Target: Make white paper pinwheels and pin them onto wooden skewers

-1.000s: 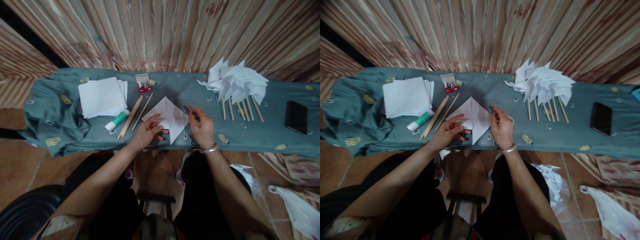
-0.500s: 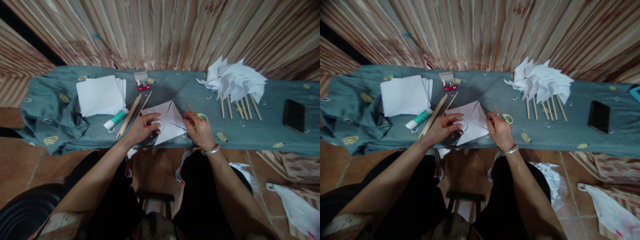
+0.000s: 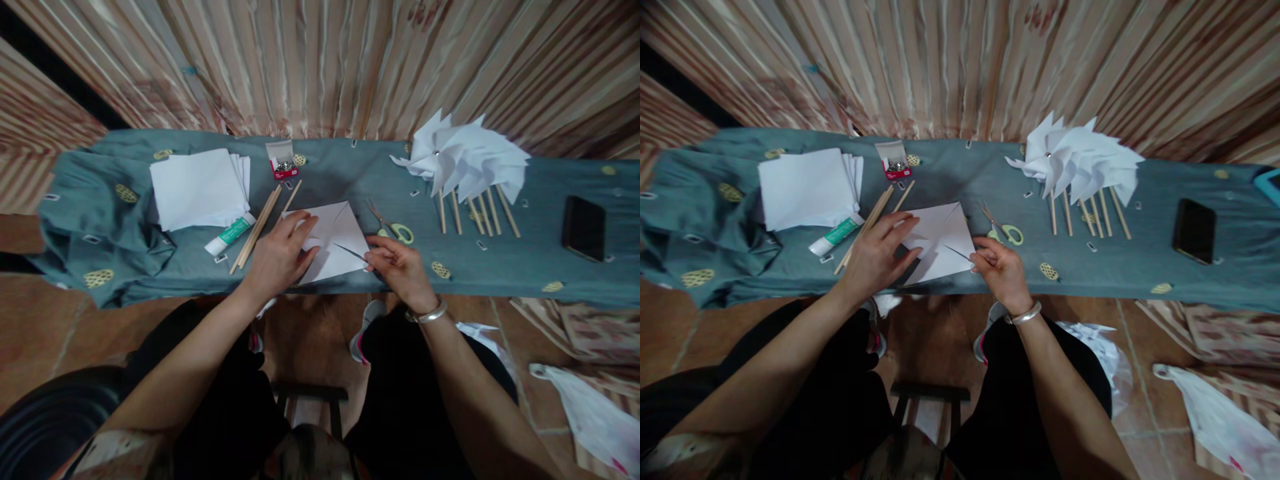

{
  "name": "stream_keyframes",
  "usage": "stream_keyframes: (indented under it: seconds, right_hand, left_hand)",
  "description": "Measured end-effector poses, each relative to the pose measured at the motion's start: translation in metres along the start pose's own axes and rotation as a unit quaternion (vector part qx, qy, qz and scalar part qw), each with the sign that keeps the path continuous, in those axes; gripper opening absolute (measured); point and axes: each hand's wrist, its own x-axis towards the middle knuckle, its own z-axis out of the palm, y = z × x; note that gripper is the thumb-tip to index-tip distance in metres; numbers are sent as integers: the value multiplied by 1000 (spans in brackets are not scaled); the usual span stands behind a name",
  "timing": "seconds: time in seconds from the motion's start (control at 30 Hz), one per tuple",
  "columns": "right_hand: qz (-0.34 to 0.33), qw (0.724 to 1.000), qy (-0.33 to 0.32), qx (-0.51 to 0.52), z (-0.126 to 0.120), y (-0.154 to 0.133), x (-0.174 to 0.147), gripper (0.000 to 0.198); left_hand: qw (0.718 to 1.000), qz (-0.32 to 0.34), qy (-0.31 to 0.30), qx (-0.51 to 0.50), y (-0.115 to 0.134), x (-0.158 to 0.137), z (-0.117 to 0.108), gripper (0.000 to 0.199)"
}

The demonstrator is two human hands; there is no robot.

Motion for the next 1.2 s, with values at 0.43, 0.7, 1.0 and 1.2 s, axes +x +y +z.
stream_keyframes:
  seconds: [0.43, 0.7, 1.0, 1.2]
  right_hand:
    - [-183, 917, 76, -347, -1, 0, 4, 28]
    - [-178, 849, 120, -482, -24, 18, 28, 30]
    - [-260, 890, 51, -371, -5, 7, 14, 31]
    - [-231, 922, -10, -311, 9, 2, 4, 32]
  left_hand:
    - [984, 111, -135, 41, 15, -19, 19, 19]
    - [983, 105, -144, 38, 16, -21, 19, 17]
    - [987, 98, -112, 59, 15, -18, 25, 15]
    - [982, 115, -119, 90, 20, -14, 25, 14]
